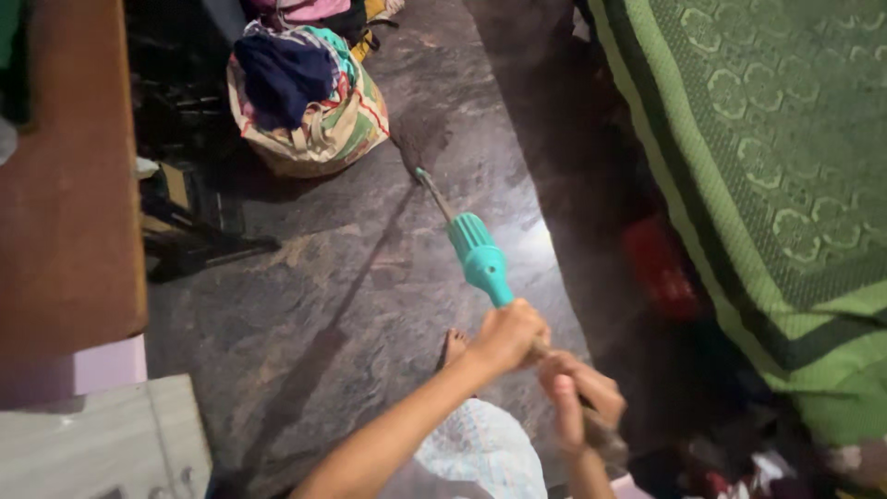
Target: The person mops a tiled floor using a teal spin mop, moving it back and forth across the surface. The camera is head-mounted and shows the hands and mop head throughout the task.
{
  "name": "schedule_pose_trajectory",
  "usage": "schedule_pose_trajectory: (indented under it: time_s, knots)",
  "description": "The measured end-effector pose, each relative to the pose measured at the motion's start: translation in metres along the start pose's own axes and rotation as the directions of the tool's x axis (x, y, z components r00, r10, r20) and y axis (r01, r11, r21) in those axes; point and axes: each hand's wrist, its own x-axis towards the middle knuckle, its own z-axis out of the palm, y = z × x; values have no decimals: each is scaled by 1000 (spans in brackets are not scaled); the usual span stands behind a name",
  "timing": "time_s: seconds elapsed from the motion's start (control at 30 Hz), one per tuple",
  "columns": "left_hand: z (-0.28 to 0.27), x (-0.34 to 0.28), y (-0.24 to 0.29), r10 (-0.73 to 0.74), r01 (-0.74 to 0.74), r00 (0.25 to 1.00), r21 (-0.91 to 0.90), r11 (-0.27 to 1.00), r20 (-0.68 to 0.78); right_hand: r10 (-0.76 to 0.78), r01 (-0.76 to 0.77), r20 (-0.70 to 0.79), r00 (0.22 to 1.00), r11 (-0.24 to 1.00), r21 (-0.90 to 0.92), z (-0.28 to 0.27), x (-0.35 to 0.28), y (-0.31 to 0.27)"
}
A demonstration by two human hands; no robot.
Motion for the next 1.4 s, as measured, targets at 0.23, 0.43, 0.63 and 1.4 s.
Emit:
schedule_pose_trajectory:
  time_s: [0.23,0.43,0.63,1.4]
  knots:
    - [-66,-104,154,-118,128,947,-14,992,300,-93,92,9,996,988,123,14,-91,-150]
    - [-82,-139,188,-181,156,903,96,983,391,-267,260,5,964,945,199,31,-126,-156]
    - [-51,-158,164,-92,73,943,71,995,320,-267,281,-93,959,940,196,22,-157,-124]
    - [12,-54,-99,-220,221,975,-36,975,39,-12,8,171,985,1000,27,35,-44,87]
